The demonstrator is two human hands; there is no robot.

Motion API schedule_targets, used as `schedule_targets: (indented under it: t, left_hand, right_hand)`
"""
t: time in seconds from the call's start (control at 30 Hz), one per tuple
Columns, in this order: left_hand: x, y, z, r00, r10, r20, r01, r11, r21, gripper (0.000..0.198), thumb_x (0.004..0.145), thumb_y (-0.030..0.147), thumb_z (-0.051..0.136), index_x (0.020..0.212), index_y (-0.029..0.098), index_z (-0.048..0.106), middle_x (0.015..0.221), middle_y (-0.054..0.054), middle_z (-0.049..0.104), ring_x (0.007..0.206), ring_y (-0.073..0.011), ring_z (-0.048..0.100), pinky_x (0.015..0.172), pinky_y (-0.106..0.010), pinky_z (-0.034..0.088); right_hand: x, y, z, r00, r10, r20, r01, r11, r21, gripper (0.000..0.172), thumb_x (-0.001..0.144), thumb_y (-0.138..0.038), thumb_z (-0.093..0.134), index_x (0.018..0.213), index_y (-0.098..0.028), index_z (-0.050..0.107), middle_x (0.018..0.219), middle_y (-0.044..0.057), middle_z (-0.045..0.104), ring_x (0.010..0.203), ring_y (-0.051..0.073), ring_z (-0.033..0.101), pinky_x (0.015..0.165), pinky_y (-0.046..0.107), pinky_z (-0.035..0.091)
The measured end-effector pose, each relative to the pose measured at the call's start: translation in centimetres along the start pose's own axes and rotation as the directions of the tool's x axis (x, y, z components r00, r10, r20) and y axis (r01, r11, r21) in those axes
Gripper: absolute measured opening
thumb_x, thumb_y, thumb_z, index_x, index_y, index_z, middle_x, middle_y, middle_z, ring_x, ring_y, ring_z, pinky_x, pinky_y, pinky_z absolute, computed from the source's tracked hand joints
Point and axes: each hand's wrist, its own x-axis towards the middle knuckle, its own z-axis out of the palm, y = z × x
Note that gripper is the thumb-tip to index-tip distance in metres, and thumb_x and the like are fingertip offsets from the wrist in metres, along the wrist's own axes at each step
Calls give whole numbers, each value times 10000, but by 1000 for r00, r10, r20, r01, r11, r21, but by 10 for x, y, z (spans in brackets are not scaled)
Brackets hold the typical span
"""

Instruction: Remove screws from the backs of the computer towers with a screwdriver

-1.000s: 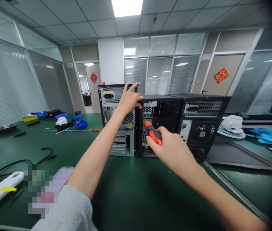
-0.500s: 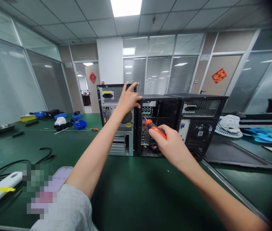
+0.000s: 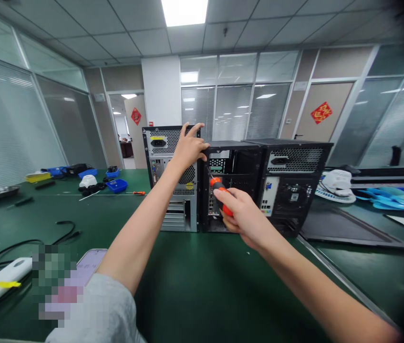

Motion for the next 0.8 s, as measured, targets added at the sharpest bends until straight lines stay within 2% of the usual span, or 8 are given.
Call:
schedule_targets:
  t: [0.13,0.3,0.57,0.8]
  left_hand:
    - [0,-1,1,1000,5,-7,-5,1000,4,148,774,267,533,839,239,663,878,-43,673,1289,-274,274,1084,-520,62]
    - [0,-2,2,1000,9,-2,-9,1000,11,147,769,250,531,840,246,660,843,-42,671,1287,-280,277,1080,-531,67]
    - [1,-1,1,999,-10,38,10,1000,-16,156,758,272,544,857,237,659,936,-51,663,1303,-305,232,1078,-537,83]
    - [1,0,-1,1000,-3,24,3,1000,-9,152,756,264,547,845,242,668,847,-51,665,1290,-300,264,1078,-539,65]
  right_hand:
    - [-4,-5,7,998,39,48,-46,989,138,325,740,-357,545,589,-222,291,371,-140,231,277,5,138,323,171,91]
    - [-6,-4,4,990,62,123,-97,948,304,237,791,-375,476,650,-200,399,340,-137,239,262,10,126,348,185,117]
    - [-8,2,7,989,70,132,-126,868,480,208,801,-380,446,705,-195,455,331,-127,247,267,22,120,338,184,104]
    - [-8,6,13,990,64,128,-129,792,597,243,824,-401,388,739,-192,479,335,-123,248,277,28,107,325,176,115]
